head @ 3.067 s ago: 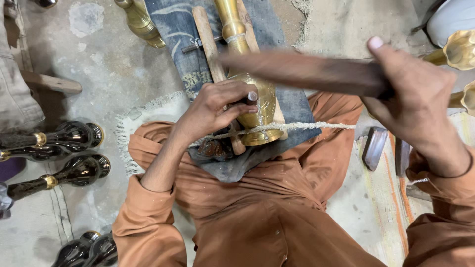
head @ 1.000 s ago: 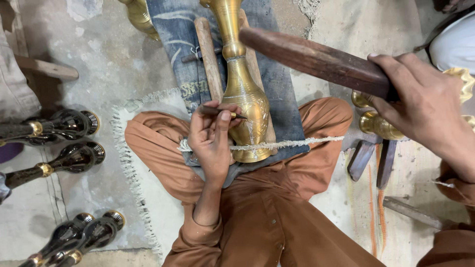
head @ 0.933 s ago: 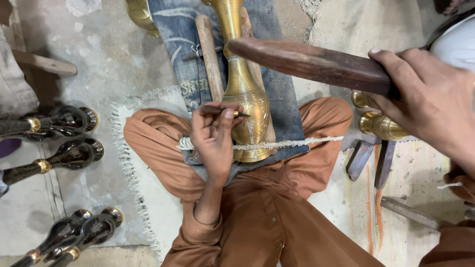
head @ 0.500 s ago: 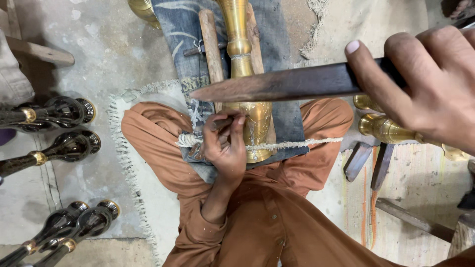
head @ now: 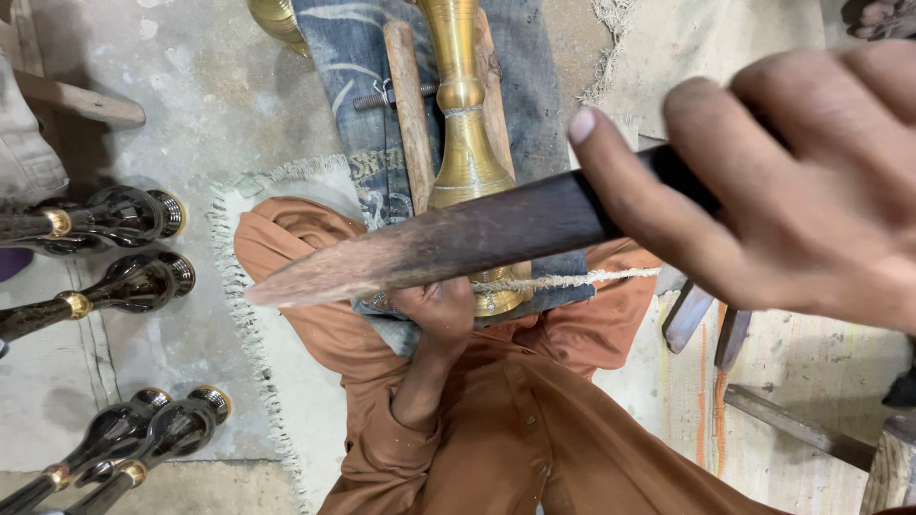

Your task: The person sits on the floor with a brass vase held against a padded rest and uses a small chisel, striking it with a wooden mallet to engrave decorative patterns into the vase surface, repositioning the chisel repeatedly across different areas of the design.

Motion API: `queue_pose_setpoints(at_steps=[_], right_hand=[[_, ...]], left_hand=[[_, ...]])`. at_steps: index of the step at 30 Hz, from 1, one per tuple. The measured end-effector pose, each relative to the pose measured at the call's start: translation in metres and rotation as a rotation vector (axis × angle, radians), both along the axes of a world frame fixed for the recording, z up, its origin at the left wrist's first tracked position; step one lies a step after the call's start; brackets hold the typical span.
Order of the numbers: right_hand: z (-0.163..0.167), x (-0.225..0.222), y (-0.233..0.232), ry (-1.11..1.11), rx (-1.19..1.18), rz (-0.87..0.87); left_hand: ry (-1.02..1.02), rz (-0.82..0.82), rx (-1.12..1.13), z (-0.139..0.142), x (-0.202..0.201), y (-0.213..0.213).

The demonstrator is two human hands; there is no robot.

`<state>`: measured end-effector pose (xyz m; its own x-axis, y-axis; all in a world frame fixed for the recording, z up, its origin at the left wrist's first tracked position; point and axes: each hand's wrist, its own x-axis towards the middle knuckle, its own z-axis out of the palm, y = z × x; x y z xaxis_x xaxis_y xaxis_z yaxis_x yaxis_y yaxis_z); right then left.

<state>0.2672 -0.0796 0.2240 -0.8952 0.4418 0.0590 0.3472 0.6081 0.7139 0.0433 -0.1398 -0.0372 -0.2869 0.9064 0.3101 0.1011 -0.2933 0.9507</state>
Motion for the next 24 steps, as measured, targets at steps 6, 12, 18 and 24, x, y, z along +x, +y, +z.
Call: queue_pose_setpoints(at_steps=[6,12,18,24], right_hand=[[0.007,-0.008,0.009,0.019,-0.050,-0.006],[0.014,-0.018,0.018,-0.114,0.042,0.001],[0.021,-0.032,0.027,-0.132,-0.027,-0.020],[0.016,-0.028,0.027,0.030,-0.171,-0.117]], left_hand=[[0.033,-0.002,0.024,-0.007,0.002,0.002],[0.060,0.011,0.039,-0.016,-0.001,-0.002],[0.076,0.015,0.054,-0.019,-0.001,-0.002],[0.075,0.014,0.070,-0.015,-0.004,-0.005]])
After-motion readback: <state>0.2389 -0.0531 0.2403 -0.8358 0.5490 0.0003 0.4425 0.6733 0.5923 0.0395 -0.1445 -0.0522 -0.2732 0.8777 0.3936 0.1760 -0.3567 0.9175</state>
